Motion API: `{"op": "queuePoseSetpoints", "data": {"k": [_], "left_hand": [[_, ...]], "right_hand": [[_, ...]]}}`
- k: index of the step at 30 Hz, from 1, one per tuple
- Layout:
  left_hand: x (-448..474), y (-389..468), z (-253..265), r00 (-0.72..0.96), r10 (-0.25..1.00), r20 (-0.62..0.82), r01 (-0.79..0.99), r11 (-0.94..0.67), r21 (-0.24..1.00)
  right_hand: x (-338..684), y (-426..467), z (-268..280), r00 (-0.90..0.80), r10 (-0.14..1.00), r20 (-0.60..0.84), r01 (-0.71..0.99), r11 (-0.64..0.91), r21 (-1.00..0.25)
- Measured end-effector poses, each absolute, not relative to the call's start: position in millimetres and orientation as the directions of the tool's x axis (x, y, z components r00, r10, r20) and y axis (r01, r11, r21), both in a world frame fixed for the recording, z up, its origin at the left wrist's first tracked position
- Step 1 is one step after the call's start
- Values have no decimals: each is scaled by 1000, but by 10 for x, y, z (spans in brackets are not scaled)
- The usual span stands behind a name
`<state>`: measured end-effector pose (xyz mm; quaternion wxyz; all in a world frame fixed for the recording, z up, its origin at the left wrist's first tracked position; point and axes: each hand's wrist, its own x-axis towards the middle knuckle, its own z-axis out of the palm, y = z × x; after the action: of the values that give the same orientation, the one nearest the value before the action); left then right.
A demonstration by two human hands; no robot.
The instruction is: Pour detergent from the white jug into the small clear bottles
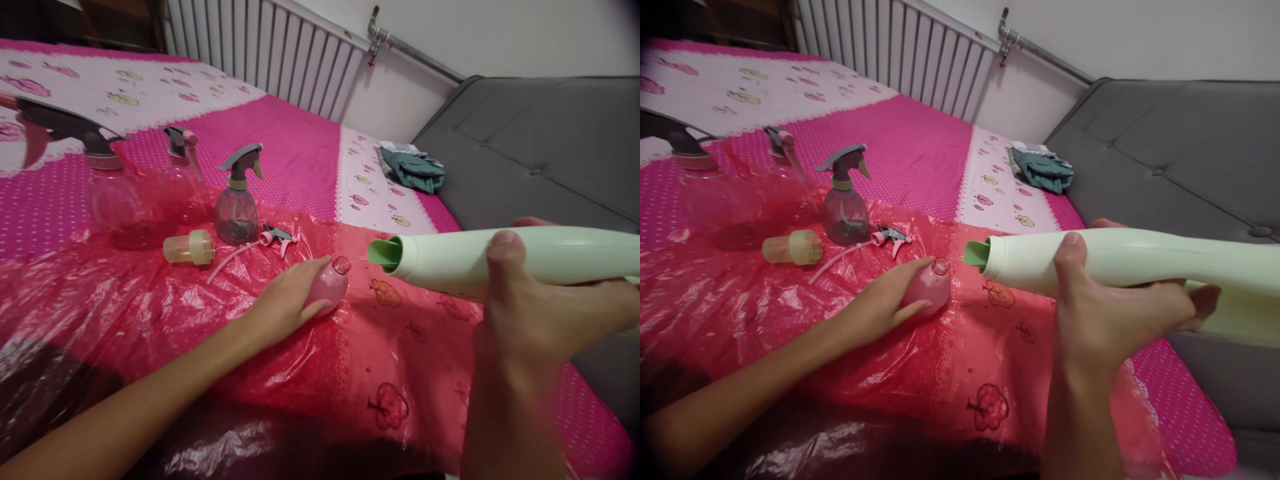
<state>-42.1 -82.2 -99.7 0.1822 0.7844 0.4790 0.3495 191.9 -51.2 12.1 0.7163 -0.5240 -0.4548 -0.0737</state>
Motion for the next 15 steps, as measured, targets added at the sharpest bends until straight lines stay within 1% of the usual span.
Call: {"op": "queuePoseSetpoints", "data": {"k": [6, 13, 15], "left_hand": [[-418, -824, -996, 295, 882, 367, 625, -469, 625], [-420, -820, -998, 292, 886, 360, 622, -462, 632], [-420, -819, -1000, 291, 888, 356, 624, -459, 633]], "right_hand": [[1841, -568, 155, 589, 427, 686, 551, 409, -728], [1817, -596, 154, 579, 443, 685, 537, 425, -728], [1822, -601, 150, 575, 463, 674, 541, 403, -738]]}}
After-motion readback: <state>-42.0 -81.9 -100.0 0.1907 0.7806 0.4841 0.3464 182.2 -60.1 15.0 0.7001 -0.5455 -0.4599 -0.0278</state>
